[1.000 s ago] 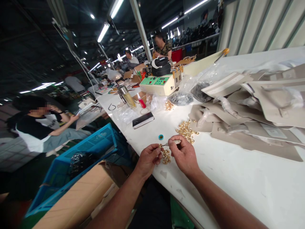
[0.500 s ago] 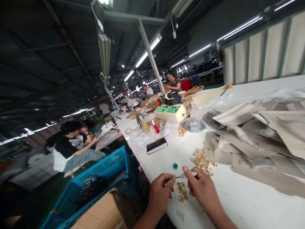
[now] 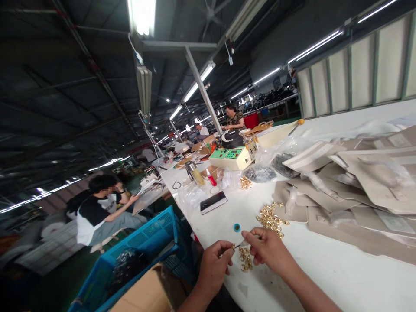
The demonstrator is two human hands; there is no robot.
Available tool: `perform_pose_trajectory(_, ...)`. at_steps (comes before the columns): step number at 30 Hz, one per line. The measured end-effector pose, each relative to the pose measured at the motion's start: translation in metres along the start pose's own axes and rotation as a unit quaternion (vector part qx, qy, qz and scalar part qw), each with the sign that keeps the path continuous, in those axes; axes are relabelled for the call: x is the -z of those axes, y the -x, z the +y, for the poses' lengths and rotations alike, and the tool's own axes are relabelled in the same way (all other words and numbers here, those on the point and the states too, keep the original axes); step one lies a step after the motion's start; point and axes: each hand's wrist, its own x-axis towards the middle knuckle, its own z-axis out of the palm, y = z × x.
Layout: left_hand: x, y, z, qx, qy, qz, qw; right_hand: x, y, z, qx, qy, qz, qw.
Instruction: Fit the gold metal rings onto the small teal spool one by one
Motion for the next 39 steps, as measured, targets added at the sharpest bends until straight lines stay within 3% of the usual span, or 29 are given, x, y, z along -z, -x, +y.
perform_pose_trajectory(2, -0.004, 0.001, 0.000, -0.006, -0.012, -0.002, 1.000, 0.001, -0.001, 0.000, -0.003, 0.029, 0.031, 0.999)
perform_pose_trajectory(7, -0.006, -0.002, -0.010, -0.040, -0.067, 0.001, 0.997, 0.019, 0.000, -0.009, 0.088, 0.035, 0.021, 0.995)
perform_pose_trajectory(12, -0.010, -0.003, -0.024, -0.108, -0.165, -0.013, 0.980, 0.048, -0.007, -0.002, 0.028, -0.036, 0.095, 0.994)
perform_pose_trajectory(18, -0.019, -0.004, -0.035, -0.134, -0.213, -0.058, 0.966, 0.058, -0.011, 0.013, 0.023, -0.106, 0.091, 0.990)
perform_pose_trajectory(21, -0.019, -0.009, -0.031, -0.128, -0.231, -0.043, 0.964, 0.058, -0.013, 0.013, 0.029, -0.136, 0.103, 0.985)
perform_pose_trajectory(24, -0.021, -0.022, -0.018, -0.160, -0.257, -0.026, 0.953, 0.061, -0.016, 0.014, 0.031, -0.208, 0.157, 0.965)
perform_pose_trajectory(27, -0.034, -0.044, 0.000, -0.207, -0.301, -0.050, 0.930, 0.067, -0.020, 0.019, 0.032, -0.287, 0.227, 0.930)
perform_pose_trajectory(30, -0.058, -0.070, 0.014, -0.242, -0.344, -0.109, 0.901, 0.072, -0.023, 0.022, 0.041, -0.326, 0.250, 0.911)
perform_pose_trajectory(34, -0.088, -0.093, 0.018, -0.261, -0.399, -0.139, 0.868, 0.073, -0.023, 0.020, 0.036, -0.342, 0.243, 0.907)
perform_pose_trajectory(39, -0.099, -0.105, 0.009, -0.258, -0.433, -0.137, 0.853, 0.070, -0.018, 0.026, 0.003, -0.334, 0.233, 0.913)
